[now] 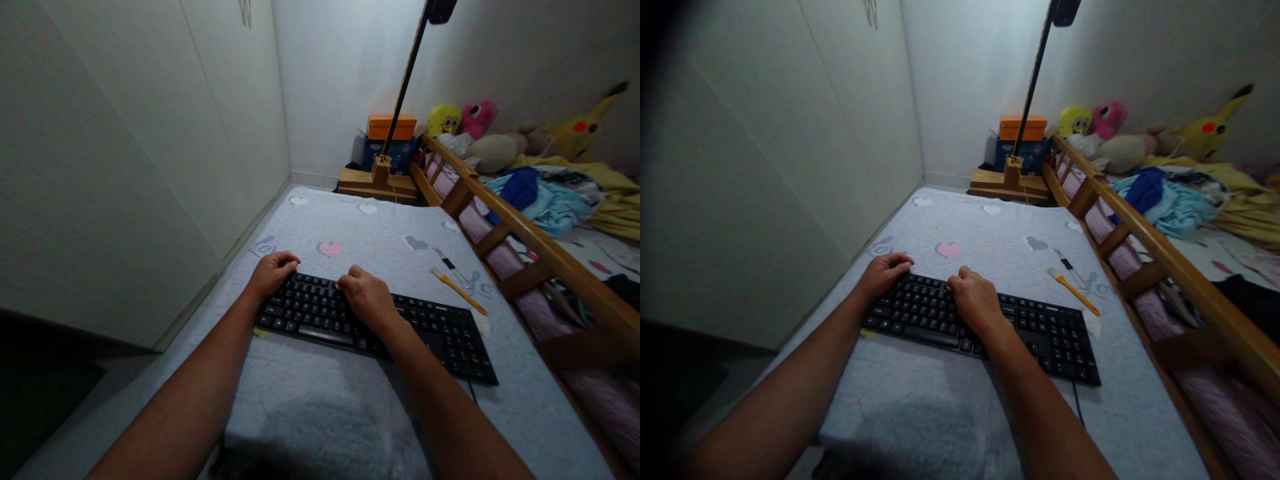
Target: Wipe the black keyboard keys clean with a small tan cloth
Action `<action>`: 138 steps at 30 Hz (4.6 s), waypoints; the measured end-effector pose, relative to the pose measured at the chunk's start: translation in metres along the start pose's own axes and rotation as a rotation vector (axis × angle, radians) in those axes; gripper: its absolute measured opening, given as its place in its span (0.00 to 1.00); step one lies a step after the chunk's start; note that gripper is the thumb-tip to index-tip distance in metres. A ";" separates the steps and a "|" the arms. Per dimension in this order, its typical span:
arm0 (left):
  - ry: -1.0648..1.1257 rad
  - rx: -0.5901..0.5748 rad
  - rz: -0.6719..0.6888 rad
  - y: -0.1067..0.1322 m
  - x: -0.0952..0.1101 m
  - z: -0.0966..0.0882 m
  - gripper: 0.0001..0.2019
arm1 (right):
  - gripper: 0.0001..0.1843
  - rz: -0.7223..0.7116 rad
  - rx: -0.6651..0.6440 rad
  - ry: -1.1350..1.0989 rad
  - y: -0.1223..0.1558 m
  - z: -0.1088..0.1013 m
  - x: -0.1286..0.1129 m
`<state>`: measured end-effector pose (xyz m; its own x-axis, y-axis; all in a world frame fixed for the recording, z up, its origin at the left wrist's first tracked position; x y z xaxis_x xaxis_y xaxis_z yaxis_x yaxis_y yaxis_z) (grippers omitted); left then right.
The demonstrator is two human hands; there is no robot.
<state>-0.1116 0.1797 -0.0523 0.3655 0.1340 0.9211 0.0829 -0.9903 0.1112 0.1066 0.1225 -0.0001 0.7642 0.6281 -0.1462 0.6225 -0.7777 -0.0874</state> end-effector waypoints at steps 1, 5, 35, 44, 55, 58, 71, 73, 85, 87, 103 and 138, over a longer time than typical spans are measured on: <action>0.000 0.000 -0.001 0.000 0.000 0.000 0.14 | 0.14 0.007 -0.006 0.005 0.002 -0.001 0.002; 0.000 -0.001 -0.004 0.001 0.000 0.000 0.13 | 0.14 0.043 -0.021 0.009 0.012 -0.003 0.012; -0.013 0.020 -0.022 0.002 0.001 -0.002 0.14 | 0.13 0.151 0.007 -0.110 0.064 -0.016 0.063; -0.005 0.020 -0.022 0.000 -0.002 -0.002 0.14 | 0.12 0.084 0.165 -0.155 0.045 -0.008 0.038; -0.019 0.019 -0.040 0.002 0.002 -0.002 0.14 | 0.14 0.140 0.046 -0.049 0.045 -0.006 0.042; -0.021 0.016 -0.043 0.002 0.003 -0.002 0.14 | 0.14 0.141 0.034 -0.043 0.052 -0.008 0.049; -0.061 0.025 -0.017 0.003 0.004 -0.004 0.14 | 0.14 0.175 0.006 -0.032 0.079 -0.017 0.073; -0.052 0.024 -0.018 0.003 0.004 -0.004 0.14 | 0.14 0.178 0.028 -0.052 0.082 -0.015 0.076; -0.044 0.020 -0.025 0.003 0.004 -0.004 0.14 | 0.13 0.194 0.118 -0.093 0.098 -0.023 0.093; -0.047 0.017 -0.031 0.003 0.004 -0.003 0.14 | 0.12 0.189 0.152 -0.123 0.096 -0.023 0.090; -0.039 0.021 -0.014 0.003 0.005 -0.003 0.15 | 0.12 0.182 0.134 -0.103 0.086 -0.013 0.079; -0.042 0.028 -0.035 0.004 0.005 -0.004 0.15 | 0.12 0.185 0.160 -0.180 0.115 -0.029 0.117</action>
<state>-0.1128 0.1767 -0.0457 0.4005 0.1705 0.9003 0.1222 -0.9837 0.1319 0.2728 0.1074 0.0012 0.8112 0.4723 -0.3448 0.4301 -0.8814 -0.1954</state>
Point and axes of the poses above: each hand's wrist, its own y-axis away from the middle knuckle, its own z-axis out of the palm, x = y × z, the point moved 8 cm from there along -y, towards the middle knuckle, and after that the axes turned 13 degrees about -z, right-handed, at the moved point
